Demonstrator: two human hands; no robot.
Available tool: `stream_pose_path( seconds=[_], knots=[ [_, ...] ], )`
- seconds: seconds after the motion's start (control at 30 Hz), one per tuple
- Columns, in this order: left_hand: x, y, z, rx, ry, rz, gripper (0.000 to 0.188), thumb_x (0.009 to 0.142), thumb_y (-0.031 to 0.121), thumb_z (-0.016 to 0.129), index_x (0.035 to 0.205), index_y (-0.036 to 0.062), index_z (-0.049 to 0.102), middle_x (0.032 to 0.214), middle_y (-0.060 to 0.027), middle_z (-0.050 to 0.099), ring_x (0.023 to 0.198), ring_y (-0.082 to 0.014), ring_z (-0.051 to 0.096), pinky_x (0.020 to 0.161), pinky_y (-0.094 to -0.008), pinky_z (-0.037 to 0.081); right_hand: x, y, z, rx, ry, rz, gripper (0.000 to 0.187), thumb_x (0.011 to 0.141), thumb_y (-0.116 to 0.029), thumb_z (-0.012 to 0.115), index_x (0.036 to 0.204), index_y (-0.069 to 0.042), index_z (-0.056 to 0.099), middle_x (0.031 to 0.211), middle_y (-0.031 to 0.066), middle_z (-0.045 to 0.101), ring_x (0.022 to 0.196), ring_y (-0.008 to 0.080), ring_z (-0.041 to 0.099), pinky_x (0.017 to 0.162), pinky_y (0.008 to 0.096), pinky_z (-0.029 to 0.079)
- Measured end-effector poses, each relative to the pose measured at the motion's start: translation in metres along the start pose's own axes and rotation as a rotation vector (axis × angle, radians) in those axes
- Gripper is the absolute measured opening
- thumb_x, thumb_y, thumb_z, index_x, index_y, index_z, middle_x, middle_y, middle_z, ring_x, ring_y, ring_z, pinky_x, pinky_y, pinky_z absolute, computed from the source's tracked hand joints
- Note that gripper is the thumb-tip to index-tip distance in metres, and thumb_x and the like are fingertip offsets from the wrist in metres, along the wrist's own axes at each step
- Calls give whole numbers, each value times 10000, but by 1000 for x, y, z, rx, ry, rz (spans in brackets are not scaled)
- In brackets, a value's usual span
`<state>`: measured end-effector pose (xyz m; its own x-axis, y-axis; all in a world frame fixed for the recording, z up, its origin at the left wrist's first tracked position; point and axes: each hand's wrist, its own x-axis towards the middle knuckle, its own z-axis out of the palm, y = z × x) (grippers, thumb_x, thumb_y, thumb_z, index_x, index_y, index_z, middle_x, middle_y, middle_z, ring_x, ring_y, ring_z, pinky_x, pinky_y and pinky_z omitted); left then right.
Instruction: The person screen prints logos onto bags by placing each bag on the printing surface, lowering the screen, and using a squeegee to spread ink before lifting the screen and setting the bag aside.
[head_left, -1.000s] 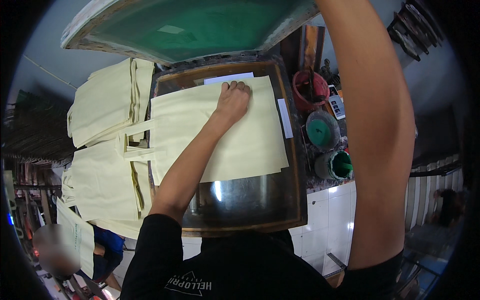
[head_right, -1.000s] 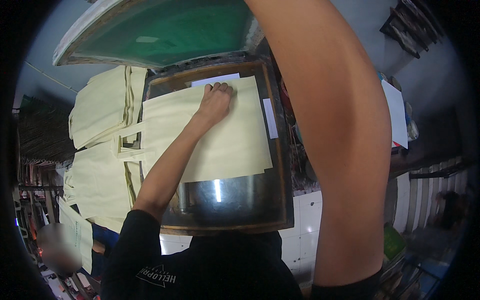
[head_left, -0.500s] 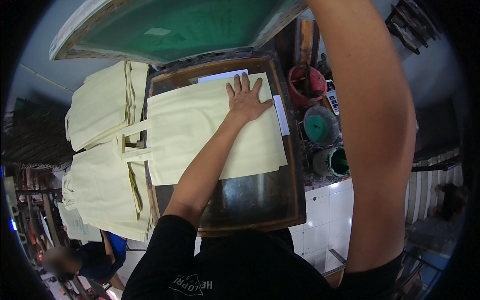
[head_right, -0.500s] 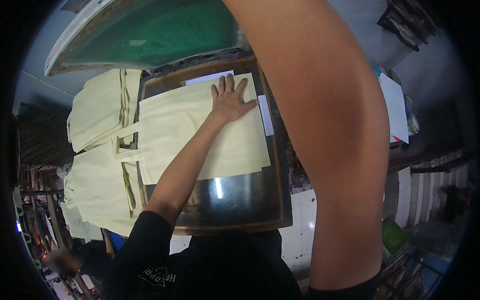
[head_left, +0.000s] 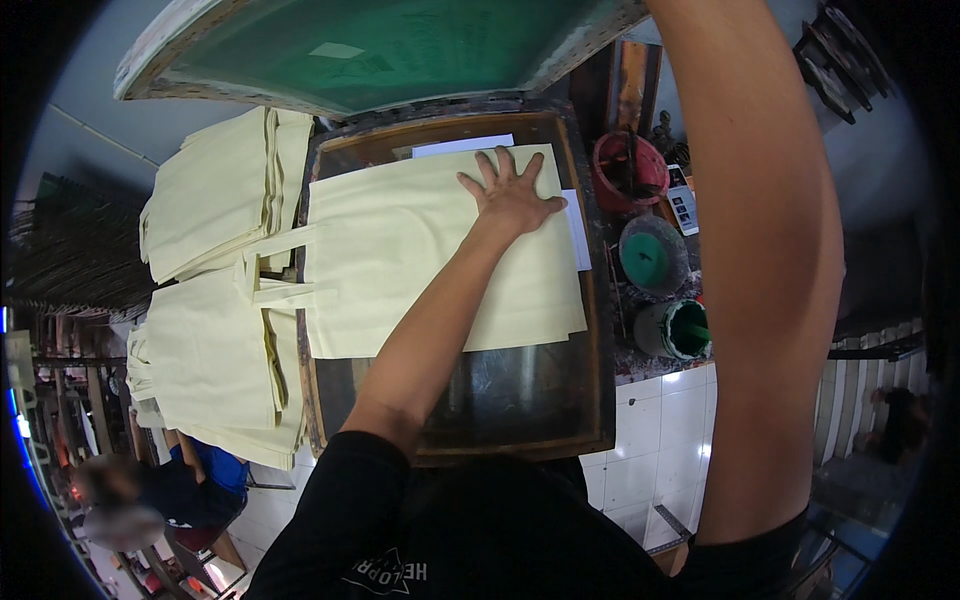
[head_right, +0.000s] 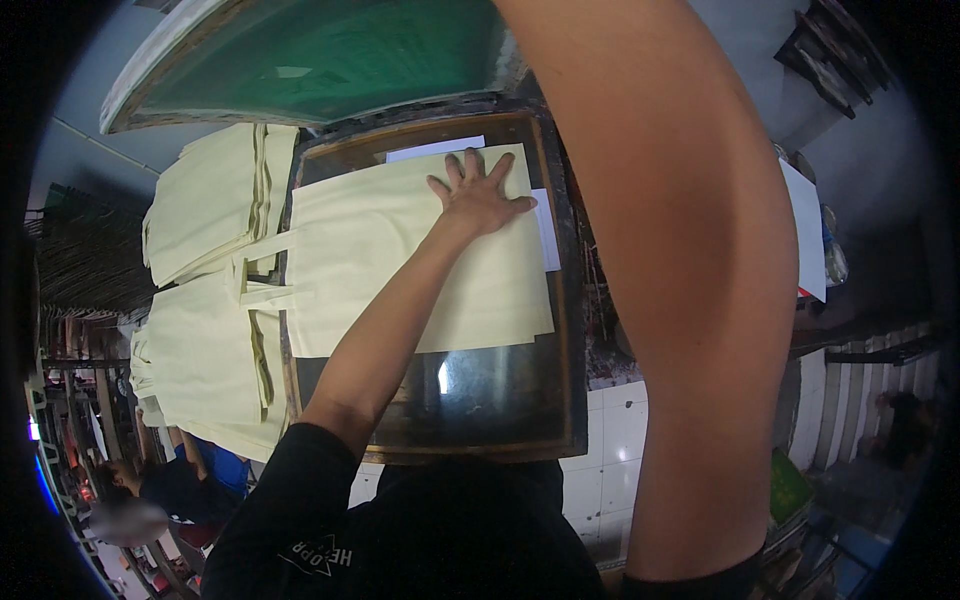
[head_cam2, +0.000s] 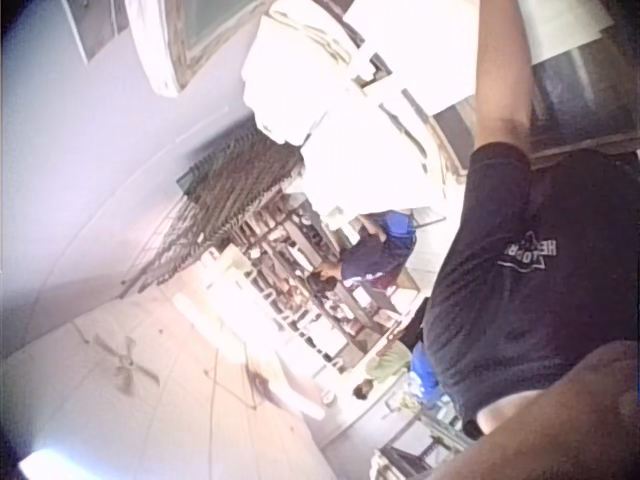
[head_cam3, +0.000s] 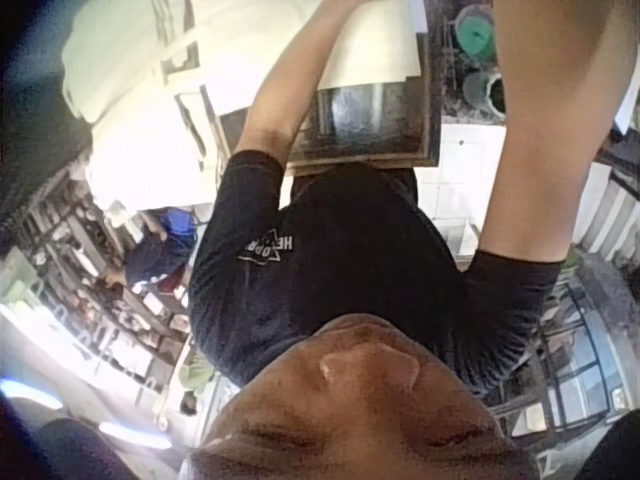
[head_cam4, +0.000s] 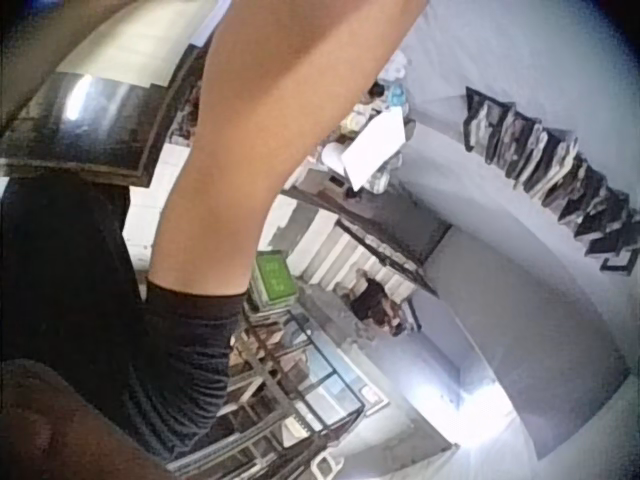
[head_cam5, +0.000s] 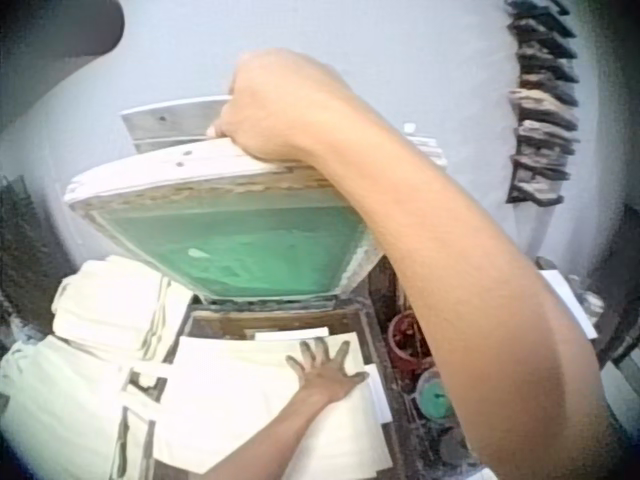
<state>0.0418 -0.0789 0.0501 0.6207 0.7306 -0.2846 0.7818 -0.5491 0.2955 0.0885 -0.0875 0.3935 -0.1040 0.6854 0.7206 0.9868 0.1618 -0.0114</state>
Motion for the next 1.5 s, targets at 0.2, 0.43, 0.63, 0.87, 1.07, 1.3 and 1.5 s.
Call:
stream_pose_path(
  seconds=[0.2, 0.43, 0.63, 0.87, 1.07, 1.3, 1.5],
  knots=[
    [9, 2, -8, 20, -31, -11, 947, 849, 698, 640, 1622, 295, 268, 1677, -241, 120, 1531, -529, 15, 1148, -777, 51, -11, -13, -8, 84, -19, 64, 375, 883, -299, 765, 920, 74, 772, 916, 297, 729, 827, 411, 722, 820, 471, 563],
    [-30, -22, -35, -398, 405, 260, 832, 918, 543, 660, 1540, 59, 395, 1550, -271, 391, 1472, -439, 309, 1181, -582, 265, -46, -46, -21, 172, -112, 150, 323, 934, -260, 716, 948, 59, 765, 807, 240, 721, 684, 326, 689, 686, 429, 564],
    [-227, -96, -58, -1464, 556, 464, 408, 995, 251, 630, 1198, -99, 584, 1120, -245, 696, 1016, -281, 709, 933, -432, 545, -159, -79, 18, 139, -181, 116, 243, 920, -346, 691, 903, -104, 684, 838, 92, 648, 775, 273, 649, 600, 431, 509],
    [-306, -138, 74, -1689, 68, -109, 257, 1001, 178, 655, 988, -77, 689, 843, -188, 740, 697, -221, 714, 688, -334, 585, -324, -123, 91, 142, -290, -30, 225, 919, -290, 700, 860, -89, 619, 795, 55, 577, 756, 234, 606, 615, 365, 515],
    [-308, -144, 83, -1707, -26, -245, 260, 1004, 206, 657, 934, -43, 683, 789, -139, 719, 624, -176, 680, 610, -289, 532, -303, -114, 95, 242, -445, 57, 245, 910, -300, 700, 842, -79, 620, 799, 55, 610, 797, 247, 633, 632, 383, 532],
    [-306, -142, 81, -1704, -21, -215, 247, 1004, 198, 651, 922, -35, 672, 765, -126, 708, 599, -171, 667, 584, -286, 520, -327, -130, 78, 283, -519, -14, 283, 873, -307, 738, 802, -65, 609, 805, 81, 615, 749, 269, 624, 589, 395, 492],
    [-307, -152, 87, -1718, -68, -225, 204, 1004, 153, 639, 975, -47, 662, 761, -130, 700, 591, -190, 672, 571, -291, 527, -293, -87, 143, 262, -451, -80, 288, 886, -325, 731, 816, -68, 622, 762, 96, 602, 721, 273, 623, 602, 393, 499]
  ],
)
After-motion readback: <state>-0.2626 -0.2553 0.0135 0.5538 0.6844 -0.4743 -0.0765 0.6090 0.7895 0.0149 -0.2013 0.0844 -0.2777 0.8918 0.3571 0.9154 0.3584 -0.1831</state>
